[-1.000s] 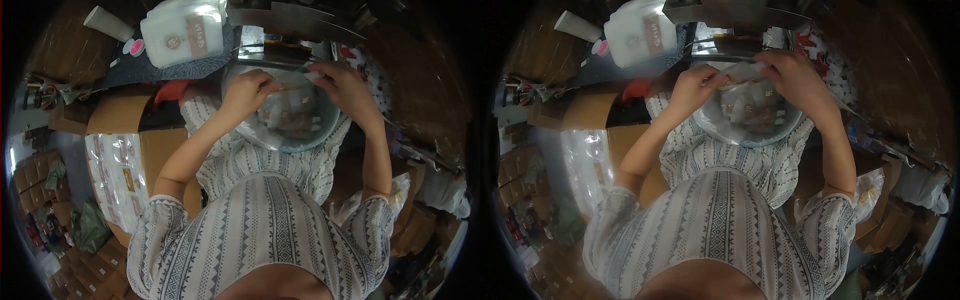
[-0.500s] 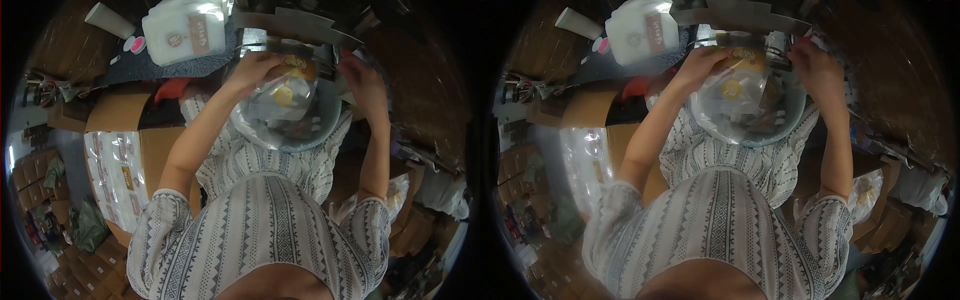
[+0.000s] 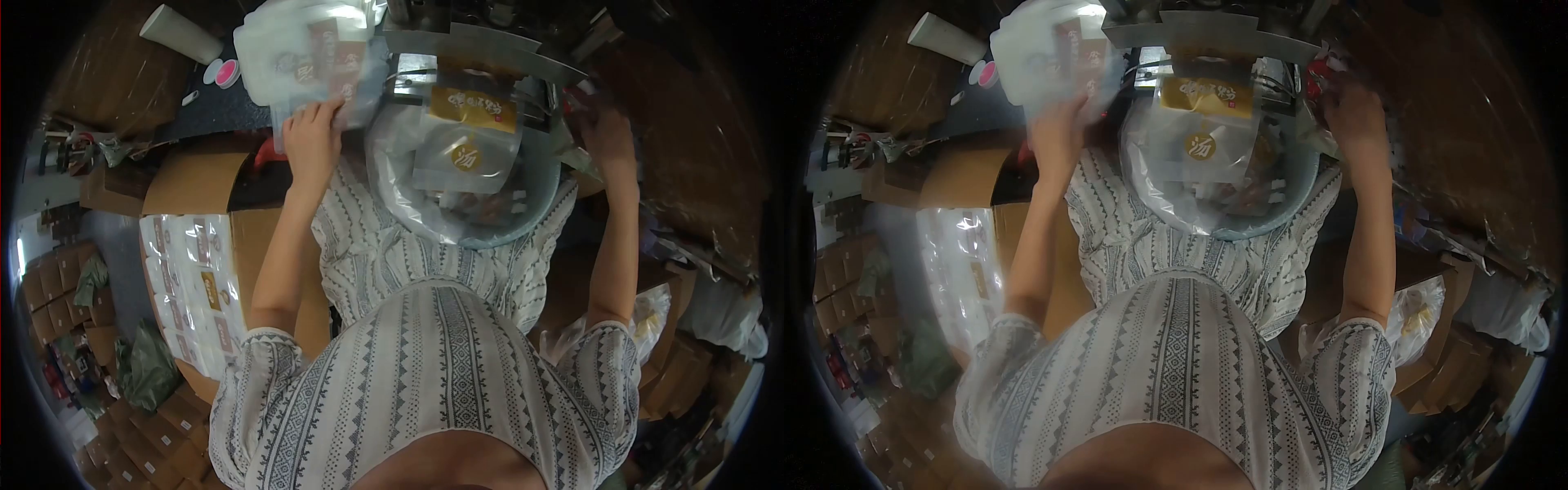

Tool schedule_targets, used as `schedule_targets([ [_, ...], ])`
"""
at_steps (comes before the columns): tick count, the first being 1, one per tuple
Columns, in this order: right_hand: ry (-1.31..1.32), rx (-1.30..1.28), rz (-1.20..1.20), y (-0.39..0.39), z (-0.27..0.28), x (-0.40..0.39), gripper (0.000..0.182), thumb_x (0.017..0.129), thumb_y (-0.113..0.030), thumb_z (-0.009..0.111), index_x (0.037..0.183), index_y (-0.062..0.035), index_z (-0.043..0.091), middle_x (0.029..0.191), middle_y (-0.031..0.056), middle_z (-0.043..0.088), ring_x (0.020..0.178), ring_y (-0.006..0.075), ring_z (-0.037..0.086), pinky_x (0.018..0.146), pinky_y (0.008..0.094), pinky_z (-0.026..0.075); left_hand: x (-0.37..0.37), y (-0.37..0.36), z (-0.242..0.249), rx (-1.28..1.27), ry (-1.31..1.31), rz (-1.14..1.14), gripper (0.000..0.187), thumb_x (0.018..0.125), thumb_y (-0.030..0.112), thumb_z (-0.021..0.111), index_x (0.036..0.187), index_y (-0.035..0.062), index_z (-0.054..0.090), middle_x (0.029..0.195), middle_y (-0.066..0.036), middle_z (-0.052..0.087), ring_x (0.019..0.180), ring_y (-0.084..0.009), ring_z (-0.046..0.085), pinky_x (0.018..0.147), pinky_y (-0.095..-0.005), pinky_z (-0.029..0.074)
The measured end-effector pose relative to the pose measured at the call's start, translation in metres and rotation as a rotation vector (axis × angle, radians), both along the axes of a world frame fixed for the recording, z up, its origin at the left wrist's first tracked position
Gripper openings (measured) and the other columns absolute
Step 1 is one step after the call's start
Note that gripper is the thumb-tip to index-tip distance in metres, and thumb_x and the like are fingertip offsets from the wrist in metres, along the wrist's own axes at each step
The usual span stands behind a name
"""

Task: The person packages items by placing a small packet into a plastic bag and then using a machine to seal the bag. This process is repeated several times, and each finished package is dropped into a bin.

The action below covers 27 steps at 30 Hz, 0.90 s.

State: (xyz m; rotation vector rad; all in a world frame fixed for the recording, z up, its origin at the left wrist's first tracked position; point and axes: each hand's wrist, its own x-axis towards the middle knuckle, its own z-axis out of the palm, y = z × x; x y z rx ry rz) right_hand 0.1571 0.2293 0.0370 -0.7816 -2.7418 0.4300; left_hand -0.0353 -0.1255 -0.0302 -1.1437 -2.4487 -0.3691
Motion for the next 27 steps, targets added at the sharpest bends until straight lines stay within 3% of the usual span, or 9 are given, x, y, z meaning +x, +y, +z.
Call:
schedule_targets([
  [3,0.095,-0.259,0.09,-0.038,0.032,0.003,0.021,0.085,-0.009,0.059,0.105,-0.0048,0.065,0.097,0.0207,0.066,0.089,0.0366,0.064,0.077,0.0418,0.05,0.015,-0.008,0.015,0.125,-0.214,0.152,0.015,0.084,0.011,0.061,0.099,0.008,0.064,0.094,-0.01,0.063,0.085,-0.0324,0.061,0.071,-0.0425,0.047],
  [5,0.248,-0.416,0.388,-0.064,0.038,-0.003,0.021,0.087,-0.007,0.06,0.108,-0.004,0.063,0.093,0.0146,0.064,0.082,0.0233,0.064,0.073,0.0315,0.05,0.035,0.007,0.032,0.269,-0.106,0.052,0.006,0.083,0.009,0.061,0.088,0.0075,0.066,0.082,-0.01,0.062,0.07,-0.0315,0.061,0.058,-0.0375,0.048],
  [9,0.278,-0.369,0.553,-0.103,0.033,-0.025,0.022,0.085,-0.004,0.062,0.107,-0.0037,0.063,0.097,0.0127,0.065,0.085,0.0251,0.064,0.074,0.0327,0.051,0.052,0.024,0.046,0.241,-0.141,0.026,0.007,0.082,0.009,0.063,0.089,0.0082,0.065,0.081,-0.008,0.062,0.069,-0.0311,0.061,0.057,-0.0384,0.047],
  [11,0.401,-0.145,0.673,-0.108,0.031,-0.033,0.021,0.086,-0.009,0.061,0.106,-0.0026,0.062,0.095,0.0144,0.066,0.086,0.0324,0.064,0.077,0.0359,0.051,0.061,0.029,0.056,0.236,-0.212,-0.032,0.006,0.082,0.01,0.063,0.088,0.0075,0.065,0.078,-0.009,0.061,0.068,-0.0309,0.061,0.057,-0.0391,0.047],
  [15,0.371,-0.186,0.724,-0.105,0.029,-0.033,0.023,0.086,-0.008,0.061,0.108,-0.0018,0.062,0.097,0.0145,0.066,0.087,0.0327,0.065,0.078,0.0365,0.051,0.073,0.041,0.058,0.225,-0.297,-0.157,0.006,0.082,0.012,0.065,0.086,0.0082,0.065,0.075,-0.009,0.059,0.066,-0.031,0.06,0.055,-0.0385,0.046],
  [18,0.294,-0.385,0.678,-0.093,0.023,-0.032,0.024,0.087,-0.009,0.06,0.11,-0.0012,0.061,0.098,0.0151,0.066,0.088,0.0334,0.065,0.077,0.0379,0.051,0.069,0.059,0.046,0.125,-0.55,-0.299,0.01,0.085,0.013,0.064,0.088,0.0045,0.066,0.077,-0.008,0.062,0.064,-0.0255,0.063,0.055,-0.036,0.047],
  [20,0.273,-0.484,0.41,-0.081,0.017,-0.03,0.023,0.087,-0.012,0.063,0.109,-0.005,0.063,0.101,0.0132,0.066,0.088,0.0251,0.065,0.074,0.0348,0.051,0.067,0.08,0.045,0.318,-1.461,-0.168,0.017,0.087,0.015,0.065,0.093,-0.0003,0.066,0.081,-0.008,0.067,0.071,-0.0179,0.067,0.057,-0.0321,0.049],
  [23,0.183,-0.182,0.257,-0.063,0.024,-0.016,0.027,0.088,-0.016,0.062,0.11,-0.0004,0.06,0.095,0.0194,0.066,0.086,0.0346,0.065,0.076,0.0412,0.051,0.044,0.11,0.033,0.414,-1.6,-0.138,0.027,0.089,0.018,0.064,0.101,-0.0058,0.064,0.089,-0.011,0.068,0.083,-0.0165,0.068,0.06,-0.0284,0.053],
  [27,0.089,-0.055,0.108,-0.022,0.015,-0.007,0.025,0.088,-0.015,0.059,0.107,-0.0006,0.061,0.094,0.0203,0.066,0.086,0.0356,0.065,0.076,0.0429,0.051,0.036,0.128,0.035,0.716,-1.931,-0.071,0.031,0.09,0.021,0.065,0.102,-0.007,0.064,0.088,-0.007,0.066,0.081,-0.0111,0.064,0.07,-0.022,0.051],
])
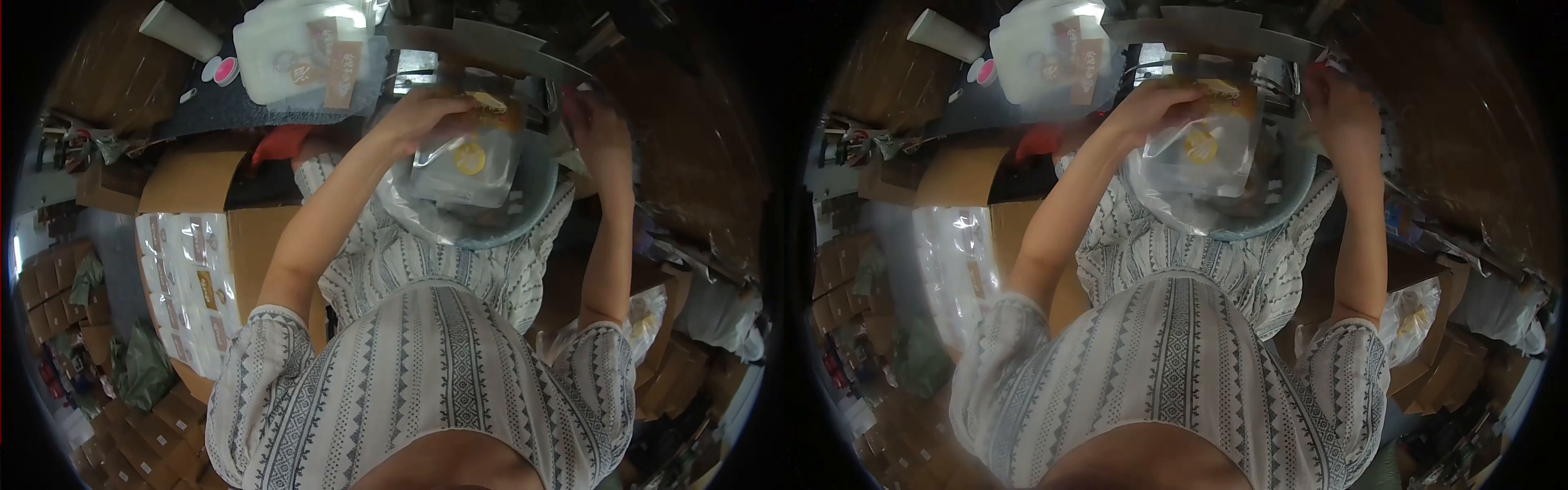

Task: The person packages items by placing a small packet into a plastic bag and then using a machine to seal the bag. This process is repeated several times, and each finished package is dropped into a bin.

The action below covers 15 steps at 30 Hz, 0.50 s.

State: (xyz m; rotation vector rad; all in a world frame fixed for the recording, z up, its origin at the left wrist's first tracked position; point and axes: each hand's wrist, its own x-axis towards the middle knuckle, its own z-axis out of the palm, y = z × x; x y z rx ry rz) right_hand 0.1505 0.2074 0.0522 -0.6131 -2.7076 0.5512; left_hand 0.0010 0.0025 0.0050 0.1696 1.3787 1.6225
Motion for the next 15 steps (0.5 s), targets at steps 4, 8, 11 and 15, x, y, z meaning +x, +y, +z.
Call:
schedule_targets([
  [4,0.125,0.368,0.014,0.052,-0.069,-0.013,0.021,0.088,-0.013,0.054,0.105,-0.0025,0.061,0.097,0.018,0.064,0.088,0.0366,0.063,0.077,0.0441,0.049,0.003,-0.016,0.008,-0.067,0.122,-0.052,0.032,0.09,0.023,0.066,0.108,-0.0032,0.062,0.094,-0.007,0.065,0.074,-0.0105,0.062,0.063,-0.0241,0.051],
  [8,0.122,0.443,0.02,0.053,-0.066,-0.011,0.02,0.087,-0.016,0.055,0.101,-0.0032,0.064,0.097,0.0183,0.063,0.09,0.0362,0.062,0.077,0.0452,0.049,-0.03,-0.072,0.008,-0.184,0.622,0.049,0.039,0.088,0.027,0.067,0.113,-0.0016,0.059,0.11,-0.016,0.064,0.087,-0.023,0.067,0.076,-0.0328,0.054],
  [11,-0.012,0.407,-0.034,0.061,-0.071,-0.01,0.019,0.087,-0.013,0.054,0.101,-0.0039,0.064,0.099,0.0167,0.064,0.087,0.0353,0.063,0.076,0.0449,0.05,-0.041,-0.102,-0.02,-0.624,1.825,0.182,0.044,0.083,0.03,0.07,0.115,0.0014,0.058,0.107,-0.015,0.063,0.1,-0.0275,0.062,0.088,-0.041,0.046],
  [15,-0.195,0.374,-0.145,0.037,-0.041,0.004,0.02,0.089,-0.013,0.052,0.101,-0.0042,0.065,0.099,0.0161,0.064,0.084,0.0341,0.063,0.076,0.0411,0.051,-0.037,-0.127,-0.033,-0.789,1.974,0.083,0.035,0.082,0.023,0.068,0.111,0.006,0.06,0.098,-0.01,0.062,0.1,-0.0299,0.058,0.086,-0.0466,0.041],
])
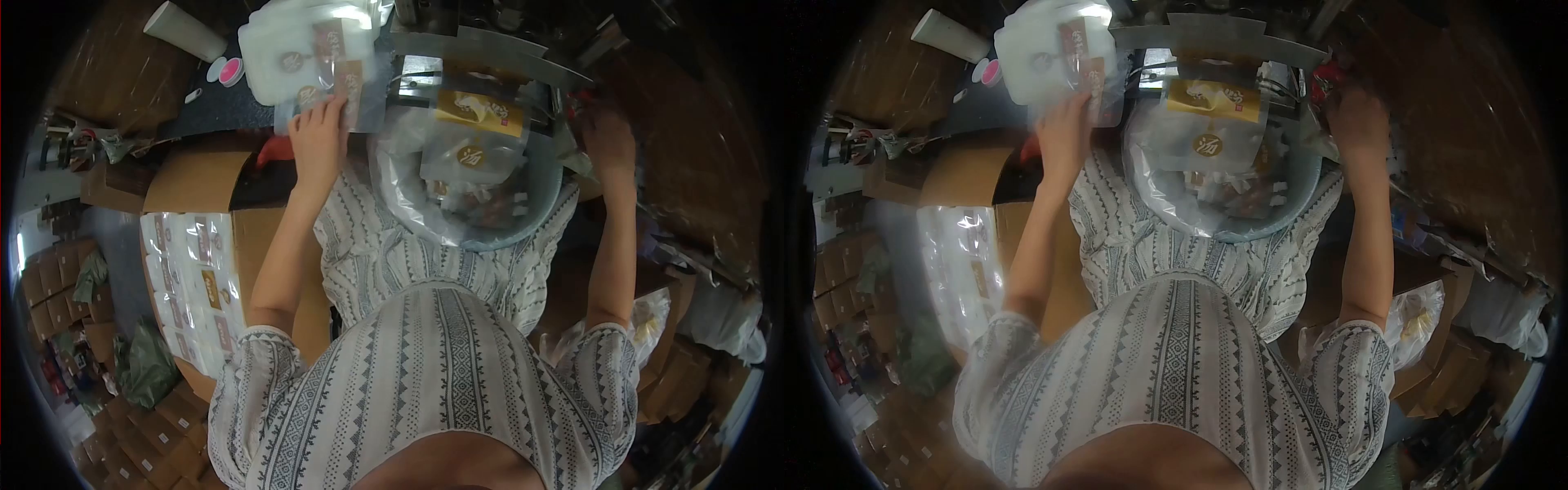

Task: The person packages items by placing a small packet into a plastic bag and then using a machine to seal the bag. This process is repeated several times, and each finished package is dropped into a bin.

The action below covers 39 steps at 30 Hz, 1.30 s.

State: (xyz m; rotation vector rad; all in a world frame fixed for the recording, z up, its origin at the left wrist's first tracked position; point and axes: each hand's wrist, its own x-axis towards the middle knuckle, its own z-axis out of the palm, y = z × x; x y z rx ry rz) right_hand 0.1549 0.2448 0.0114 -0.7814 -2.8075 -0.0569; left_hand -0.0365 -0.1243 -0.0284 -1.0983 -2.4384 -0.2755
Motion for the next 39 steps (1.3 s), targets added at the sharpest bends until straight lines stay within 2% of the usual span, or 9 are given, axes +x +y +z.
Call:
schedule_targets([
  [5,0.328,-0.836,0.253,-0.06,0.051,0.002,0.017,0.085,-0.005,0.061,0.102,-0.0034,0.064,0.099,0.0103,0.065,0.081,0.0268,0.065,0.073,0.0291,0.05,0.031,0.003,0.027,0.233,-0.259,0.034,0.014,0.083,0.012,0.064,0.096,0.0066,0.065,0.085,-0.009,0.062,0.079,-0.0312,0.062,0.068,-0.0399,0.048],
  [14,0.477,-0.601,0.901,-0.117,0.052,-0.035,0.02,0.082,0.0,0.062,0.102,-0.0027,0.062,0.093,0.0111,0.063,0.088,0.0301,0.062,0.08,0.0365,0.05,0.068,0.029,0.061,0.366,-0.348,-0.156,0.009,0.078,0.006,0.067,0.088,0.0057,0.066,0.078,-0.01,0.061,0.067,-0.0312,0.061,0.057,-0.0362,0.048],
  [18,0.417,-0.745,0.835,-0.107,0.045,-0.033,0.022,0.083,-0.003,0.062,0.105,-0.0023,0.061,0.097,0.0121,0.064,0.09,0.0308,0.063,0.081,0.0361,0.05,0.068,0.051,0.037,0.302,-0.652,-0.346,0.009,0.082,0.011,0.067,0.088,0.0042,0.066,0.079,-0.01,0.062,0.062,-0.0282,0.06,0.054,-0.0339,0.047],
  [20,0.393,-0.992,0.458,-0.099,0.043,-0.029,0.025,0.084,-0.008,0.064,0.108,-0.0025,0.061,0.101,0.013,0.064,0.094,0.0307,0.063,0.081,0.0362,0.05,0.063,0.071,0.034,0.317,-0.804,-0.39,0.011,0.083,0.012,0.067,0.09,0.003,0.066,0.078,-0.01,0.063,0.06,-0.0246,0.061,0.054,-0.0328,0.047],
  [22,0.388,-0.801,0.441,-0.083,0.037,-0.022,0.026,0.085,-0.009,0.064,0.11,-0.0033,0.061,0.103,0.0119,0.065,0.094,0.0278,0.064,0.082,0.0346,0.05,0.056,0.095,0.042,0.31,-1.431,-0.143,0.024,0.089,0.021,0.064,0.09,-0.0026,0.065,0.076,-0.007,0.065,0.07,-0.0104,0.061,0.059,-0.0244,0.046],
  [27,0.145,-0.525,0.157,-0.052,0.053,0.003,0.031,0.084,-0.019,0.066,0.11,-0.005,0.061,0.106,0.0159,0.064,0.097,0.0318,0.063,0.08,0.0388,0.05,0.05,0.126,0.027,0.772,-1.773,-0.108,0.025,0.09,0.022,0.064,0.094,-0.0023,0.067,0.078,-0.004,0.064,0.068,-0.0074,0.057,0.059,-0.0232,0.045],
  [29,0.184,-0.023,0.109,-0.012,0.019,0.008,0.024,0.087,-0.018,0.059,0.109,-0.0095,0.063,0.104,0.0173,0.064,0.086,0.0341,0.064,0.076,0.0414,0.052,0.05,0.123,0.029,0.793,-1.802,-0.06,0.025,0.091,0.022,0.064,0.097,-0.0027,0.067,0.08,-0.004,0.064,0.067,-0.008,0.057,0.059,-0.0236,0.046],
  [35,-0.034,-0.077,0.011,0.013,-0.004,0.009,0.018,0.087,-0.017,0.055,0.101,-0.0108,0.065,0.101,0.0182,0.065,0.091,0.039,0.062,0.078,0.0462,0.05,-0.044,0.053,0.006,0.341,-0.034,0.0,0.062,0.083,0.04,0.068,0.123,-0.0033,0.05,0.13,-0.024,0.048,0.118,-0.0395,0.046,0.094,-0.047,0.039],
  [39,-0.05,-0.091,-0.103,-0.007,0.011,0.006,0.022,0.085,-0.021,0.056,0.101,-0.0064,0.062,0.098,0.0233,0.064,0.093,0.0384,0.063,0.081,0.0467,0.051,-0.008,0.016,-0.018,-0.009,-0.05,-0.098,0.074,0.078,0.041,0.071,0.135,0.0047,0.041,0.136,-0.023,0.041,0.12,-0.0402,0.043,0.098,-0.0505,0.034],
])
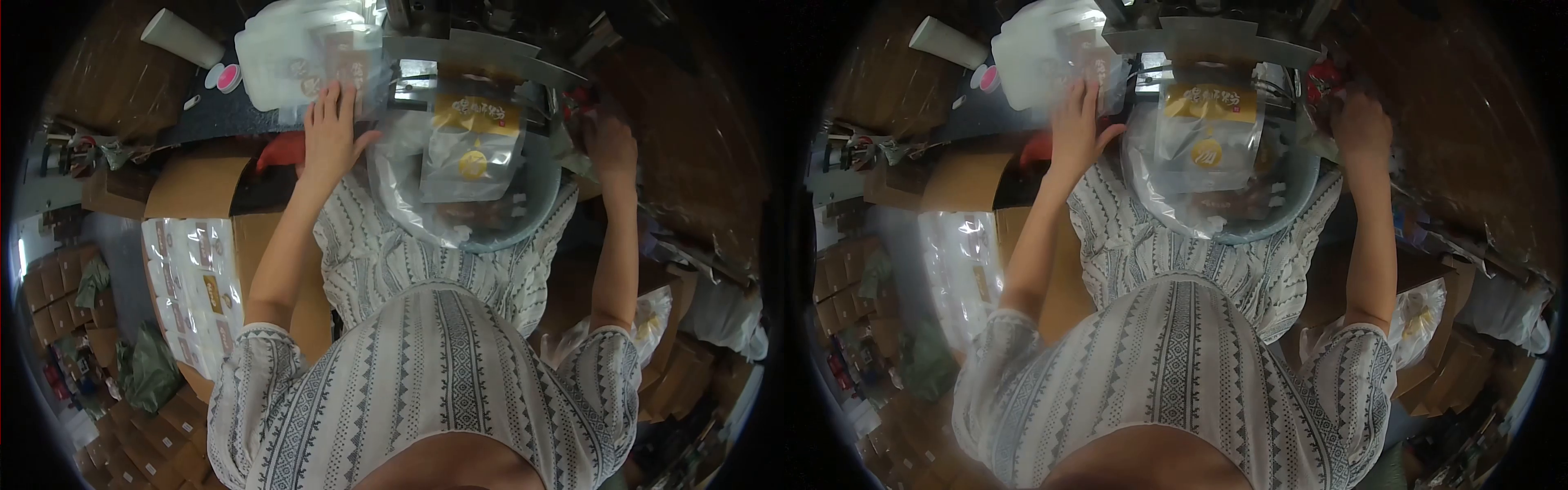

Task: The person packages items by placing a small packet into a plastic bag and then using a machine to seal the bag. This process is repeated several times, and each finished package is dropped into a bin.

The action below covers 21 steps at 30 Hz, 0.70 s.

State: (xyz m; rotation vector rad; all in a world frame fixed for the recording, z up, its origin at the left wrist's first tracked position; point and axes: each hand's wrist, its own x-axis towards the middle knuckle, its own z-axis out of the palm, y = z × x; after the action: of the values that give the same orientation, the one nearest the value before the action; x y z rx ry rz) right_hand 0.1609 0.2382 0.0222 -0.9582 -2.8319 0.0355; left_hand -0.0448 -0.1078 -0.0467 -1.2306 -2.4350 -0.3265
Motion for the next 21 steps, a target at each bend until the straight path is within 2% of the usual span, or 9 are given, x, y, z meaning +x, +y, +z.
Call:
schedule_targets([
  [1,0.084,-0.029,0.017,-0.002,0.003,0.002,0.023,0.085,-0.02,0.057,0.101,-0.0054,0.062,0.097,0.0232,0.064,0.093,0.0391,0.062,0.081,0.0464,0.05,0.005,-0.005,0.004,0.011,-0.055,0.036,0.061,0.078,0.033,0.071,0.128,0.0073,0.049,0.128,-0.019,0.049,0.116,-0.0355,0.048,0.095,-0.0484,0.036],
  [2,0.169,-0.056,0.034,-0.003,0.004,0.004,0.023,0.084,-0.019,0.057,0.102,-0.0044,0.062,0.096,0.0231,0.064,0.094,0.0397,0.062,0.081,0.046,0.05,0.007,-0.013,0.006,0.009,-0.062,0.038,0.061,0.078,0.033,0.071,0.128,0.0073,0.049,0.128,-0.019,0.049,0.116,-0.0355,0.048,0.095,-0.0484,0.036],
  [4,0.183,-0.134,0.055,0.004,0.002,0.006,0.025,0.084,-0.016,0.058,0.106,-0.0045,0.062,0.099,0.0232,0.064,0.093,0.0386,0.062,0.079,0.0446,0.05,0.005,-0.023,0.016,0.042,-0.148,0.12,0.034,0.081,0.023,0.068,0.111,0.0082,0.06,0.106,-0.012,0.061,0.098,-0.0315,0.058,0.082,-0.0432,0.044],
  [5,0.2,-0.215,0.075,0.008,0.001,0.008,0.028,0.083,-0.013,0.058,0.11,-0.0046,0.063,0.102,0.0232,0.063,0.092,0.0374,0.063,0.077,0.0432,0.049,0.01,-0.025,0.02,0.046,-0.148,0.122,0.034,0.081,0.023,0.068,0.111,0.0082,0.06,0.106,-0.012,0.061,0.098,-0.0315,0.058,0.082,-0.0432,0.044],
  [7,0.186,-0.211,0.098,0.014,-0.001,0.009,0.028,0.083,-0.012,0.058,0.11,-0.0042,0.063,0.102,0.0228,0.063,0.092,0.0365,0.063,0.078,0.0424,0.049,0.024,-0.023,0.034,0.209,-0.196,0.137,0.012,0.084,0.015,0.064,0.092,0.0067,0.065,0.084,-0.009,0.061,0.077,-0.0311,0.061,0.065,-0.0394,0.047],
  [10,0.155,-0.244,0.173,0.014,-0.009,0.005,0.029,0.08,-0.008,0.059,0.109,-0.0033,0.063,0.101,0.0215,0.063,0.092,0.0352,0.063,0.078,0.0414,0.049,0.035,-0.016,0.041,0.243,-0.167,0.13,0.007,0.084,0.013,0.063,0.086,0.0066,0.065,0.079,-0.01,0.06,0.068,-0.0323,0.06,0.056,-0.0387,0.047],
  [12,0.145,-0.274,0.234,0.01,-0.01,0.002,0.029,0.079,-0.006,0.059,0.108,-0.0028,0.063,0.1,0.0206,0.063,0.091,0.0348,0.063,0.078,0.0413,0.049,0.041,-0.011,0.041,0.24,-0.18,0.114,0.007,0.084,0.013,0.063,0.086,0.0067,0.065,0.08,-0.009,0.06,0.069,-0.0321,0.06,0.056,-0.0386,0.047],
  [17,0.109,-0.048,0.278,-0.005,0.003,-0.003,0.033,0.075,-0.001,0.06,0.108,-0.0028,0.063,0.101,0.0172,0.064,0.089,0.0357,0.063,0.077,0.0404,0.05,0.056,0.002,0.052,0.224,-0.232,0.11,0.008,0.083,0.013,0.063,0.087,0.0064,0.065,0.081,-0.008,0.061,0.069,-0.0316,0.061,0.057,-0.0381,0.048],
  [21,0.184,-0.103,0.46,0.014,-0.009,-0.003,0.029,0.075,-0.009,0.062,0.105,-0.0097,0.065,0.104,0.0122,0.062,0.099,0.0325,0.06,0.084,0.0413,0.046,0.063,0.01,0.054,0.249,-0.24,0.049,0.009,0.083,0.014,0.064,0.086,0.006,0.065,0.08,-0.008,0.061,0.068,-0.0311,0.061,0.055,-0.0381,0.048],
])
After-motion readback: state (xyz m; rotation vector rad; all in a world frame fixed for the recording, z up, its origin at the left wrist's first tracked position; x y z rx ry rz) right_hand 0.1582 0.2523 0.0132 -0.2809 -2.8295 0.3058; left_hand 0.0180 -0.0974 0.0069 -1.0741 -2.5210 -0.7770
